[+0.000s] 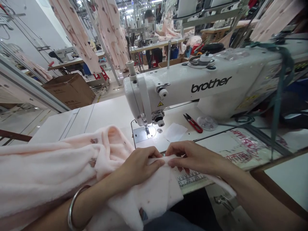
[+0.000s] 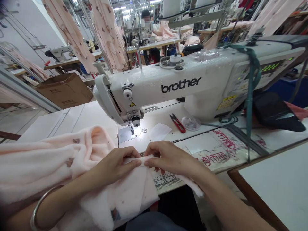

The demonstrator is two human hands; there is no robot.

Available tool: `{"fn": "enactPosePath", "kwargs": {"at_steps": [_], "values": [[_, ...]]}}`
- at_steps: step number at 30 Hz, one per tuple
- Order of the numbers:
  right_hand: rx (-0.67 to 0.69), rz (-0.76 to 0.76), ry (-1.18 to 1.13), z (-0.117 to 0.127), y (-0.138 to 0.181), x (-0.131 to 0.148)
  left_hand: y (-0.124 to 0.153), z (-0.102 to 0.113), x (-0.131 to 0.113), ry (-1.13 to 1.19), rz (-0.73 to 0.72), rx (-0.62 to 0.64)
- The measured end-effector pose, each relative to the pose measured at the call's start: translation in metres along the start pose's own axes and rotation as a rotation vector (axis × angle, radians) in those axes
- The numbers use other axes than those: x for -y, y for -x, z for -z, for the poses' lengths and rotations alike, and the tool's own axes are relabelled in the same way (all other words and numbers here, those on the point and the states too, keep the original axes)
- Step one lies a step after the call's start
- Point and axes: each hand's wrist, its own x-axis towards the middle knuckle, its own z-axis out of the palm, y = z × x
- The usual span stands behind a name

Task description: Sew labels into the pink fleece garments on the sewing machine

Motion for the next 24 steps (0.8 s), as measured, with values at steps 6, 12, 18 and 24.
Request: {"fn": "enactPosePath", "kwargs": {"at_steps": [6, 12, 18, 24], "values": [[-0.024, -0.036, -0.007, 0.0, -0.014, -0.003, -0.006, 0.008, 0.002, 0.038, 0.075, 0.02], [-0.004, -0.095, 0.077, 0.018, -0.066, 0.01, -0.032, 0.031, 0.012, 0.029, 0.275, -0.108], [-0.127, -0.186, 0.203, 0.025, -0.091, 0.033, -0.051, 0.042, 0.024, -0.007, 0.333, -0.193], [-0.047, -0.179, 0.162, 0.027, -0.101, 0.041, -0.06, 0.045, 0.038, -0.009, 0.247, -0.201]]}}
